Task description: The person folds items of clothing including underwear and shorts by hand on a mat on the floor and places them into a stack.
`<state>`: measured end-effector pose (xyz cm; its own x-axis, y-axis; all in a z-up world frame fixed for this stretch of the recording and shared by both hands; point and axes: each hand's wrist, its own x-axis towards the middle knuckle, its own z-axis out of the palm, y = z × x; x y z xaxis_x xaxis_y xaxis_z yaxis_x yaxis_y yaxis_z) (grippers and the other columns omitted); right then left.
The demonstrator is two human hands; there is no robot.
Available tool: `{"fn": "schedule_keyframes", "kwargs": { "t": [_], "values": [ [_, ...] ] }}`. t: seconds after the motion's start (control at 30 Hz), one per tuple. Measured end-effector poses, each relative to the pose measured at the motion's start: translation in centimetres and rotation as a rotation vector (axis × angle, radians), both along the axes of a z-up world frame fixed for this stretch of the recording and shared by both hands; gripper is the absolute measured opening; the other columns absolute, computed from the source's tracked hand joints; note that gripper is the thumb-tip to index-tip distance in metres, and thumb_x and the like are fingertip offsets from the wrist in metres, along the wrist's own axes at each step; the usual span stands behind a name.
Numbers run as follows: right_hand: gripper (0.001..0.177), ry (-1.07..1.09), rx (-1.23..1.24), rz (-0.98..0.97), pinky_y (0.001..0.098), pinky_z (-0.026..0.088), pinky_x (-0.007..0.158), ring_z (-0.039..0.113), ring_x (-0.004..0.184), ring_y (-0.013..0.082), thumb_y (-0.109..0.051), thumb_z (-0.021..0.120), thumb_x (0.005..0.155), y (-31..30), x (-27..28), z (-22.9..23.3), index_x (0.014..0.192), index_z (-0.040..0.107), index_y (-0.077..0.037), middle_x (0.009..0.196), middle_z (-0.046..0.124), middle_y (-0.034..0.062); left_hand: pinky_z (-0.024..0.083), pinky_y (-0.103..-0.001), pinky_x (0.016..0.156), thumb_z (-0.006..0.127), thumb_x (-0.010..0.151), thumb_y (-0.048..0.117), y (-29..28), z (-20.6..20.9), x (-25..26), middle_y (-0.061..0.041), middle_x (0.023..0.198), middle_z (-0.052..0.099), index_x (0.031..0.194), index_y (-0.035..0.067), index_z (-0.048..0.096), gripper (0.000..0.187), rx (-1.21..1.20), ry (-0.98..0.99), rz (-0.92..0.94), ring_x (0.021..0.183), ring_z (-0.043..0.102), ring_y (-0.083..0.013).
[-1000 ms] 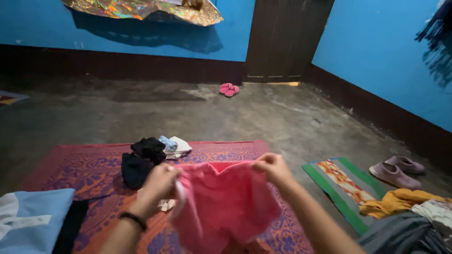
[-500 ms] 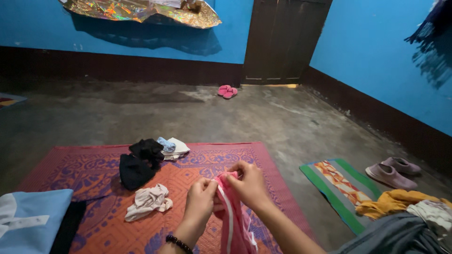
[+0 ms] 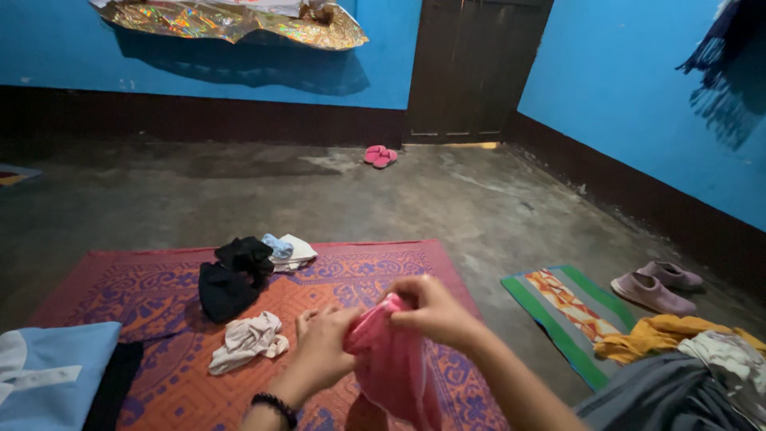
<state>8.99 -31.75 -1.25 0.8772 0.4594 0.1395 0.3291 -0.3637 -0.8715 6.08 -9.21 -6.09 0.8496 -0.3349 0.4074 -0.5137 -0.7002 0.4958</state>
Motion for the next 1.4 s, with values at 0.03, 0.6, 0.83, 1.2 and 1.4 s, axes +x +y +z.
{"fn": "schedule_keyframes", "kwargs": {
  "t": [0.03,0.6,0.83,1.2,1.4],
  "values": [
    [0.023,0.001,0.0,0.013,0.0256,0.048,0.063,0.056,0.071,0.0042,-0.007,0.073,0.075,-0.3,0.1,0.3,0.097,0.076,0.0,0.076,0.063,-0.0046,0.04,-0.054,0.098,0.087,0.072,0.031,0.4,-0.2,0.0,-0.005,0.095,0.072,0.101,0.02,0.073,0.033,0.087,0.115,0.012,0.107,0.066,-0.0284],
    [0.022,-0.14,0.145,-0.083,0.0243,0.052,0.073,0.06,0.081,0.0051,-0.002,0.075,0.084,-2.8,2.5,-0.7,0.104,0.067,-0.003,0.085,0.062,-0.0042,0.057,-0.036,0.075,0.079,0.068,0.015,1.1,5.0,-1.0,-0.007,0.091,0.076,0.104,0.008,0.073,0.037,-0.161,0.389,0.014,0.085,0.072,-0.0214],
    [0.024,-0.239,0.136,-0.085,0.0234,0.053,0.075,0.061,0.082,0.0039,0.001,0.071,0.083,-1.5,0.6,0.8,0.107,0.066,-0.006,0.087,0.064,-0.0062,0.044,-0.03,0.062,0.068,0.093,0.031,2.5,0.8,0.4,-0.001,0.089,0.068,0.11,0.012,0.076,0.027,-0.597,0.832,0.123,0.073,0.058,-0.0122],
    [0.023,-0.594,-0.285,-0.241,0.0393,0.055,0.08,0.071,0.093,0.0261,-0.004,0.064,0.087,-0.7,-4.0,2.1,0.107,0.068,-0.013,0.095,0.072,0.0074,0.052,-0.034,0.066,0.068,0.084,0.015,3.1,-2.8,1.5,-0.013,0.092,0.075,0.104,-0.003,0.075,0.028,-0.82,0.75,0.062,0.074,0.066,-0.0182],
    [0.024,-0.627,-0.527,-0.216,0.0552,0.041,0.097,0.068,0.105,0.0267,-0.007,0.065,0.082,0.1,-6.5,1.3,0.103,0.065,-0.018,0.098,0.072,0.0039,0.054,-0.044,0.078,0.077,0.073,0.025,2.6,1.0,0.0,-0.017,0.098,0.072,0.095,0.007,0.079,0.029,0.408,0.212,0.558,0.093,0.069,-0.0333]
  ]
}}
